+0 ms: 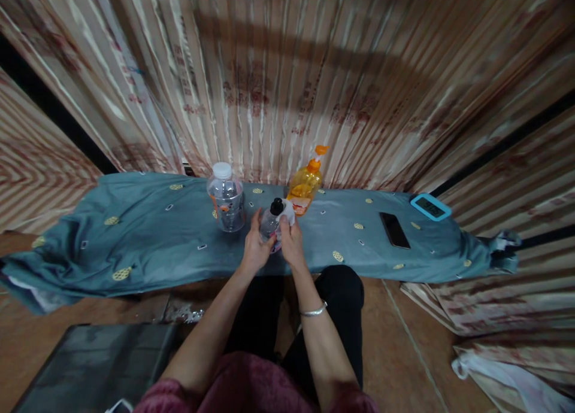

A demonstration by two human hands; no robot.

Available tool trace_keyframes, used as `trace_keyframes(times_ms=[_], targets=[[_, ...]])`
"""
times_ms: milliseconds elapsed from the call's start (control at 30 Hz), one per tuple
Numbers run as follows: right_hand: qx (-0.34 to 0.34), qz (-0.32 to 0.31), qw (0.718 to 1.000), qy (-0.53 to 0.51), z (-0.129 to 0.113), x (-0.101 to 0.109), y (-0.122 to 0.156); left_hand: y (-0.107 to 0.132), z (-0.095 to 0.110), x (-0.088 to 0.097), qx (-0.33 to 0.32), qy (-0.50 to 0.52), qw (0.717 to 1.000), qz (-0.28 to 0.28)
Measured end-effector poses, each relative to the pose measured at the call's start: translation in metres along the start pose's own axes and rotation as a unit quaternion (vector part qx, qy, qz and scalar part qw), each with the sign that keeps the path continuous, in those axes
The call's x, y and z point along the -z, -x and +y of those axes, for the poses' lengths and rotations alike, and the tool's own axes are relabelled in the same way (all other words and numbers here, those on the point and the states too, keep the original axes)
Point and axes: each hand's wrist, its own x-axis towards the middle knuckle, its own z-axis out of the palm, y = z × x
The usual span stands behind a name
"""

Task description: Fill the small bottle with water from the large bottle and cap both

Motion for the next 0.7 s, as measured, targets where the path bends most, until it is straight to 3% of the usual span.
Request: trace_keyframes(times_ms=[233,333,400,600,700], targets=[[0.018,0.03,0.999,0.029,-0.023,-0.007,0.021,0.031,0.005,-0.02,-0.025,0.009,0.999,0.044],[0.011,0.019,0.999,0.027,-0.021,-0.002,0.012,0.051,0.01,-0.025,-0.072,0.004,0.997,-0.01],[0.006,0.008,1.0,0.026,-0.018,0.004,0.005,0.058,0.013,-0.022,-0.07,0.006,0.997,-0.03],[0.014,-0.001,0.999,0.029,-0.011,0.008,0.015,0.028,0.009,0.006,0.017,0.06,0.997,-0.04],[0.003,0.007,0.999,0.037,-0.01,0.006,0.027,0.01,0.002,0.009,0.066,0.082,0.993,-0.06]])
